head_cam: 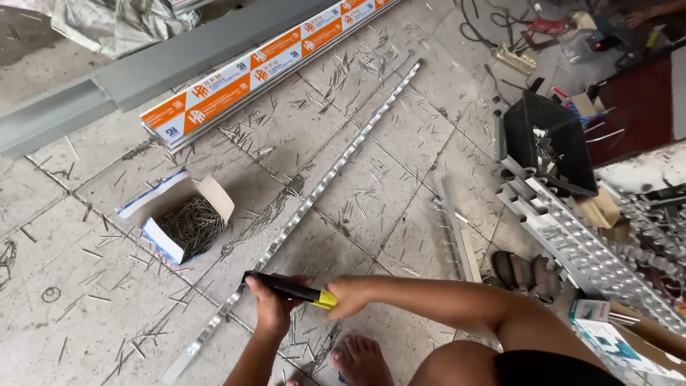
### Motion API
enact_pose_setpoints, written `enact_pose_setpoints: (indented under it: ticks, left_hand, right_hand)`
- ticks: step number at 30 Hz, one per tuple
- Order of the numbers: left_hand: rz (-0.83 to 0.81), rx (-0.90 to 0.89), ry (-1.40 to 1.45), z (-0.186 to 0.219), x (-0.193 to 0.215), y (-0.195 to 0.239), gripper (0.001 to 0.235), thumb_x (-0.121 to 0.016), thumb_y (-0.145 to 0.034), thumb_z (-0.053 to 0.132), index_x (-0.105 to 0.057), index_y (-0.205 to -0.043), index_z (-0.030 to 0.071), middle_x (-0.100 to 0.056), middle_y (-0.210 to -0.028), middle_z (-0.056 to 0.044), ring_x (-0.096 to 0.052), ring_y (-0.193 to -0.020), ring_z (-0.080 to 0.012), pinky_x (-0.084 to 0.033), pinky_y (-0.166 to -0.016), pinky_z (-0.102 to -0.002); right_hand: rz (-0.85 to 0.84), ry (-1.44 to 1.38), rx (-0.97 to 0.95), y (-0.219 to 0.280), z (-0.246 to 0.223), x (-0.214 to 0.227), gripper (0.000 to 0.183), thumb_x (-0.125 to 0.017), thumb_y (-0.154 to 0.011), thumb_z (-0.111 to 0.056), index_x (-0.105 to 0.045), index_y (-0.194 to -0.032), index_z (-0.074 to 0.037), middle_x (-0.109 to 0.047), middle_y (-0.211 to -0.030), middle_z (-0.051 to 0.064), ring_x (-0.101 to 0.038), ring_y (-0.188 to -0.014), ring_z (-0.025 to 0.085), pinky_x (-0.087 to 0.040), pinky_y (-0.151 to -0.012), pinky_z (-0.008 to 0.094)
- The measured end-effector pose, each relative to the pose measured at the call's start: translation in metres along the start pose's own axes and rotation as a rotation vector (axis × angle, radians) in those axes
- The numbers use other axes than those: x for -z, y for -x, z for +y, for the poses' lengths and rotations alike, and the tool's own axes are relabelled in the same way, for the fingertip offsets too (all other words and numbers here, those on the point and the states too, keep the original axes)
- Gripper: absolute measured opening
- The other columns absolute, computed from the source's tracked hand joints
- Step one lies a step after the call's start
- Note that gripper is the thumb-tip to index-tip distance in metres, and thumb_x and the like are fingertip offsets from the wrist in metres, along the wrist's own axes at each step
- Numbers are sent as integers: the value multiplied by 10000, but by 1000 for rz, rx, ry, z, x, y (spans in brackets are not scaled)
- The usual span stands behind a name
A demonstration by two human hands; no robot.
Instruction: Installing rivets into a metal profile using a hand riveter on the floor
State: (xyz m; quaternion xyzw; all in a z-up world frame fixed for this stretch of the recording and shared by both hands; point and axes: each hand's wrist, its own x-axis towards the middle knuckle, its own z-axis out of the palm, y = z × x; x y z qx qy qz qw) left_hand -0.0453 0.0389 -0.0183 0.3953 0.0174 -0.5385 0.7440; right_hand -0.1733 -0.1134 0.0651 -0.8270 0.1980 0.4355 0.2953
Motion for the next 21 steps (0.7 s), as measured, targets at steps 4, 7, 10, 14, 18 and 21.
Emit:
enact_pose_setpoints:
  ticks: [4,7,10,14,18,21]
  left_hand:
    - [-29,5,-41,7,-5,4,1150,-155,-826,832,-731,-936,-157,-756,-960,-363,-757,-843,-521,-617,-858,-603]
    - [14,-12,-48,4,-2,2,1099,-168,-852,811,-695,-922,-151,-753,-891,-339,-762,-815,-488,-631,-851,-611]
    - [26,12,-2,5,-12,0,1033,-182,-829,831,-589,-998,-103,-728,-920,-328,-743,-894,-473,-605,-880,-588]
    - [118,95,17,14,-30,6,874,-178,-923,699,-525,-1136,-74,-681,-1074,-322,-694,-1035,-470,-541,-970,-637]
    - [91,-25,-179,5,-25,11,722,-355,-957,595,-591,-1059,-79,-732,-1014,-264,-751,-994,-412,-579,-975,-612]
    - [154,20,-648,6,1,-2,401,-634,-914,322,-586,-984,-70,-763,-842,-245,-778,-767,-354,-671,-679,-442]
  right_hand:
    - [129,-155,32,-16,-2,-21,496,-768,-813,-523,-564,-836,-72,-597,-704,50,-541,-503,208,-496,-501,309]
    - [146,-155,22,-20,-6,-26,348,-759,-837,-342,-623,-893,-26,-665,-728,73,-577,-470,214,-504,-455,294]
    - [170,-284,-11,-35,6,-35,193,-722,-867,-145,-620,-916,12,-642,-650,47,-581,-436,149,-486,-379,215]
    - [393,-253,173,-35,21,-44,131,-709,-794,-109,-620,-755,-20,-626,-564,51,-537,-378,167,-420,-347,251]
    - [237,-111,279,3,19,-21,285,-666,-954,-270,-642,-923,12,-674,-685,111,-607,-473,197,-508,-421,277]
    - [-119,18,-96,81,-33,61,297,-601,-1001,-334,-593,-1097,-53,-602,-805,35,-531,-559,111,-434,-454,221]
